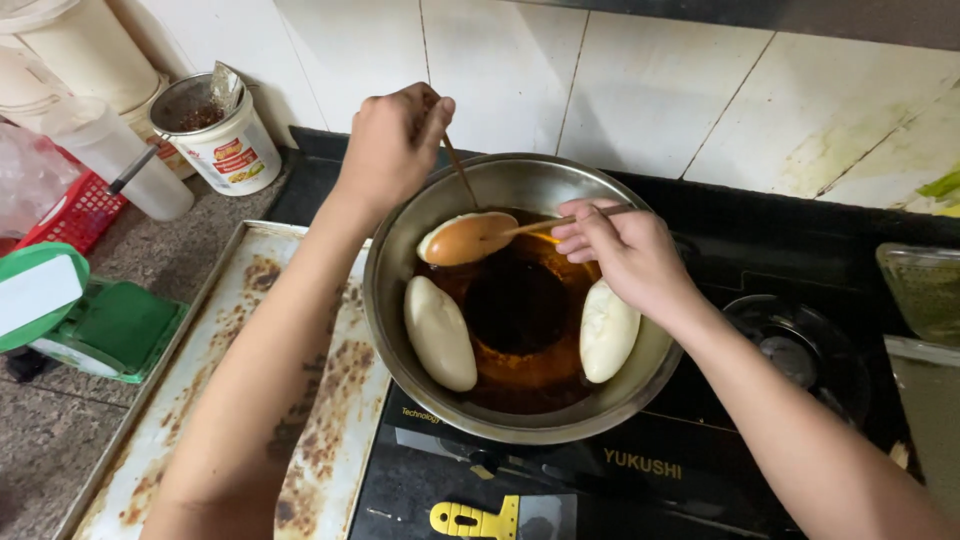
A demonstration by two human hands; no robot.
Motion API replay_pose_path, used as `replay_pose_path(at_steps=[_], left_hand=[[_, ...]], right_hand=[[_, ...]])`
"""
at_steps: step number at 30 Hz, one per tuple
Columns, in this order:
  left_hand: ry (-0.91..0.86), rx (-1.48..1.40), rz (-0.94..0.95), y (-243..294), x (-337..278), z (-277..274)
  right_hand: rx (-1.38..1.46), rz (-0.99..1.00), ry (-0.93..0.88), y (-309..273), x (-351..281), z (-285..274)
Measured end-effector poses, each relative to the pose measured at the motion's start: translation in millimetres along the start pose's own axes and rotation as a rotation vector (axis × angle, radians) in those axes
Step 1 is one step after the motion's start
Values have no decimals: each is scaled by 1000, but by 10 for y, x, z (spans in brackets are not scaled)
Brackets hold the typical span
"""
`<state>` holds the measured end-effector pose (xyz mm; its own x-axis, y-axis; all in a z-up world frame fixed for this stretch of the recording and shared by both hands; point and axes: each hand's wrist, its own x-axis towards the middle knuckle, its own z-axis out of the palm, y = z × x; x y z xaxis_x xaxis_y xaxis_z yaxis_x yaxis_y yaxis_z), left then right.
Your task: Preparing bread by adding toppings, checking the oven, and deep-frying dough.
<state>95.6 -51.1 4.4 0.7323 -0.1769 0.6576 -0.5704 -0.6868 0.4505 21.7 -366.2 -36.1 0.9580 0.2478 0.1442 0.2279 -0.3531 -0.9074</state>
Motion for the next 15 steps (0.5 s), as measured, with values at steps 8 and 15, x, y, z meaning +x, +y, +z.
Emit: replay_pose_path(at_steps=[8, 15], left_hand=[[-34, 27, -40, 127, -140, -126], [38, 57, 28, 259, -257, -453]], right_hand=[[-39, -23, 13, -29, -51, 18], [-26, -37, 17, -112, -145, -34]])
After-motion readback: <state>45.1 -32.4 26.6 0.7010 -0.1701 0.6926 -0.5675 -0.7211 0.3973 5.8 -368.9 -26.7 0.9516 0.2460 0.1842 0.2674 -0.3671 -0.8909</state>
